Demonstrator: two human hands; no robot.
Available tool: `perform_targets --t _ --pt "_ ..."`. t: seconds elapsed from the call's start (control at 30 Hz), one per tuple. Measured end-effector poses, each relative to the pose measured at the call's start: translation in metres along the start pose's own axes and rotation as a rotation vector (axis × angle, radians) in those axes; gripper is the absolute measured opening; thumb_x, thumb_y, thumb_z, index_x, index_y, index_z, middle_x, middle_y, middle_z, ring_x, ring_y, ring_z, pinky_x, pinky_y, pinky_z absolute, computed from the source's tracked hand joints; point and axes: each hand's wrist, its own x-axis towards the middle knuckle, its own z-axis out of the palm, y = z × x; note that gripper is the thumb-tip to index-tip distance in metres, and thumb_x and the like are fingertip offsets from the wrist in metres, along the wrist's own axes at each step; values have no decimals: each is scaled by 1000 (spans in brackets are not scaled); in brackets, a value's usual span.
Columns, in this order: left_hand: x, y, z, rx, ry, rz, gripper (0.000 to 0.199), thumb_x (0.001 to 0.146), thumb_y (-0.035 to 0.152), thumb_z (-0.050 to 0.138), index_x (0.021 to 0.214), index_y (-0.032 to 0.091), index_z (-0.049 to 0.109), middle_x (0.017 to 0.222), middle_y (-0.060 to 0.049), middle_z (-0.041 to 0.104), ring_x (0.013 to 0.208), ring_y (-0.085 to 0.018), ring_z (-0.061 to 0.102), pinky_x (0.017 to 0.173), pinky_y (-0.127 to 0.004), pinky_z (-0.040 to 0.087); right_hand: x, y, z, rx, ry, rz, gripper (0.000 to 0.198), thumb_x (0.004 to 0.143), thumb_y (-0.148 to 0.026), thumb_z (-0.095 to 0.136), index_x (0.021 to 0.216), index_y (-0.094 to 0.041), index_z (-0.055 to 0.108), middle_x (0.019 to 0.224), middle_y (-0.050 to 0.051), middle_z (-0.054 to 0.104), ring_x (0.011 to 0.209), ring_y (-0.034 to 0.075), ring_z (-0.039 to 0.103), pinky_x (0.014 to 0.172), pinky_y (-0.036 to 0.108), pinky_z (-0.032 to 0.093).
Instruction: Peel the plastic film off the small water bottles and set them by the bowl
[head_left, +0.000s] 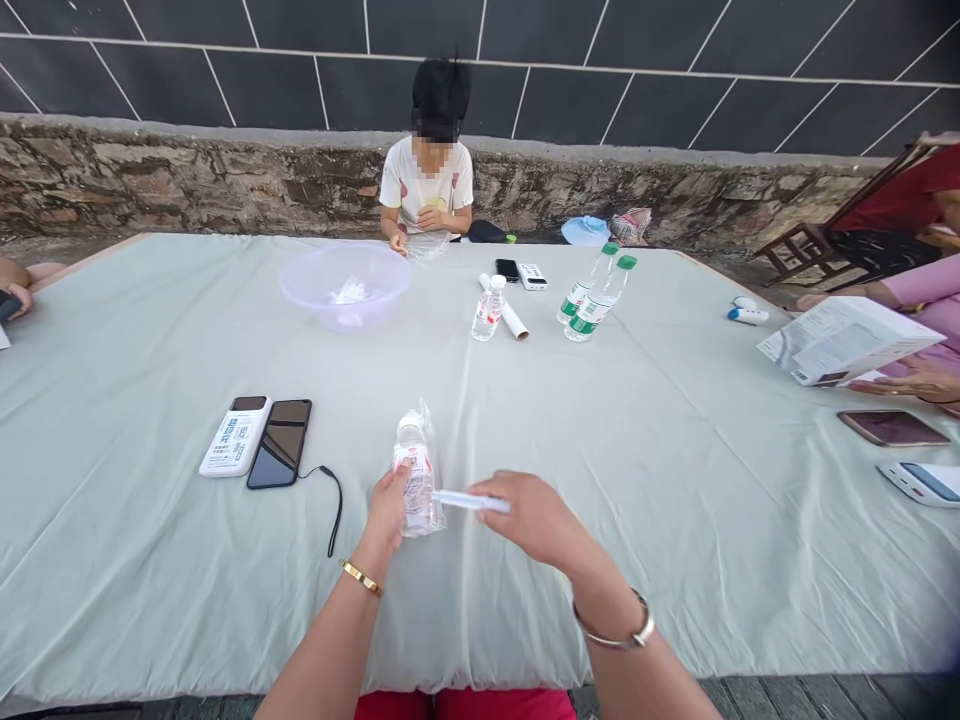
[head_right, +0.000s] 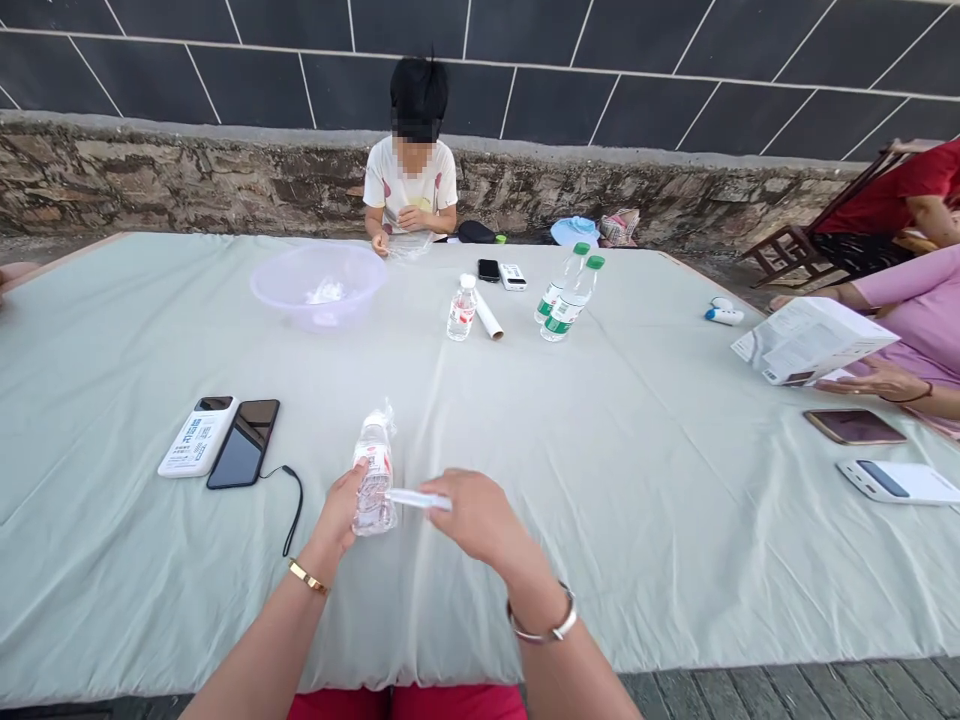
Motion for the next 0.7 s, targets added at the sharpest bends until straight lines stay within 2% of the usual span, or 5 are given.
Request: perform_targets --t 0.07,0.13,0.33,0.5,0.7 --pt "0 1 -2 6 -17 -10 49 59 58 75 74 14 62 56 0 57 45 -11 52 44 -25 40 -18 7 -13 118 -214 -89 22 76 -24 59 88 -32 74 78 -2 68 71 16 60 66 25 42" --pt "-1 2 -3 2 -30 -16 49 60 58 75 76 13 62 56 0 58 46 -12 53 44 -25 41 -26 16 -24 204 -249 -71 20 76 -29 60 90 -31 75 78 -1 68 71 16 59 65 25 43" --pt "-4 4 -4 -38 -58 -27 52 57 57 77 78 12 62 56 1 58 46 -12 53 46 -26 43 -22 44 -30 287 -45 82 27 77 -40 59 97 -27 72 86 2 69 75 18 60 66 28 46" --pt "-2 3 -5 -45 -42 -9 55 56 57 78 81 11 62 60 -1 60 49 -12 55 49 -26 44 15 63 17 175 396 324 30 82 -37 51 104 -23 66 85 2 67 74 18 59 68 29 45" --pt "-4 -2 -8 -42 -44 80 51 60 54 77 86 15 58 67 1 61 56 -12 57 54 -26 47 43 80 65 -106 545 357 22 81 -25 53 96 -18 67 101 11 65 96 26 56 84 38 42"
